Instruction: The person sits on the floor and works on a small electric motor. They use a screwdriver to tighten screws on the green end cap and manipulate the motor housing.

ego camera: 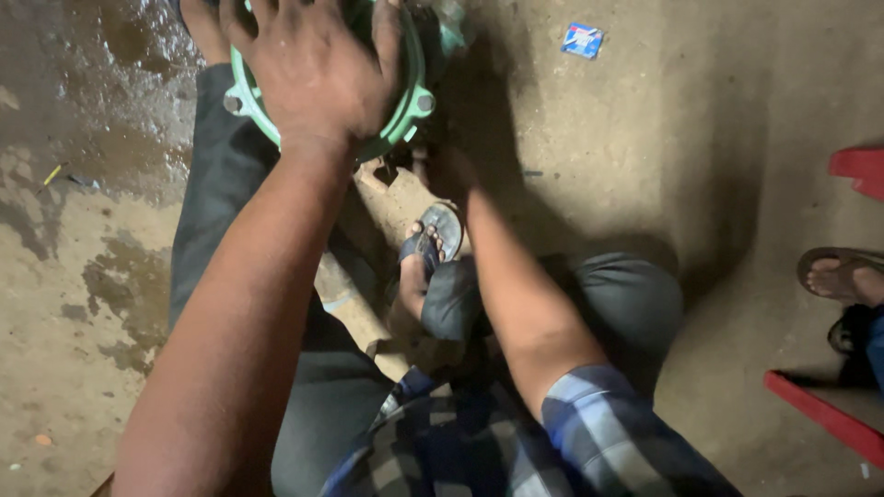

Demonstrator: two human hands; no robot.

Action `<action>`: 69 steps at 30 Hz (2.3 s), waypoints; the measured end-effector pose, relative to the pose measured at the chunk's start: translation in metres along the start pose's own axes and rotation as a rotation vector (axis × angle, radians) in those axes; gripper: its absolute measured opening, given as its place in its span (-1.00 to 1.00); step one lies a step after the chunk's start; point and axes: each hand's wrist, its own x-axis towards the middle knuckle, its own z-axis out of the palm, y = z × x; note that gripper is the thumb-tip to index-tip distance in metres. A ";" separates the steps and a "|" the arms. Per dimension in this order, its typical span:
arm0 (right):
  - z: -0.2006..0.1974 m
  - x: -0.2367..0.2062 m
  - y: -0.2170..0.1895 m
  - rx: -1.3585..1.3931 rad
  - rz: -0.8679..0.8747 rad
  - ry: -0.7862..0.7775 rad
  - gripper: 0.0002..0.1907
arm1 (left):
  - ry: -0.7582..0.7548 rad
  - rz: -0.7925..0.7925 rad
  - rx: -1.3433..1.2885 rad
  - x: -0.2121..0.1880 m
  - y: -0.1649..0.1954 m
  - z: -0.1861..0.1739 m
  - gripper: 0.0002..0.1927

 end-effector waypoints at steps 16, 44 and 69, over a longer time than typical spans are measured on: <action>-0.110 -0.091 -0.029 0.364 0.480 0.012 -0.70 | 0.098 0.010 -0.020 0.001 -0.005 0.012 -0.46; -0.422 -0.261 -0.154 0.799 -0.356 0.981 -0.74 | -0.786 -0.776 -0.188 -0.539 -0.074 -0.232 -0.49; -0.139 -0.369 -0.160 1.174 0.456 0.321 -0.69 | 0.521 -0.313 -0.843 -0.289 -0.085 -0.190 -0.47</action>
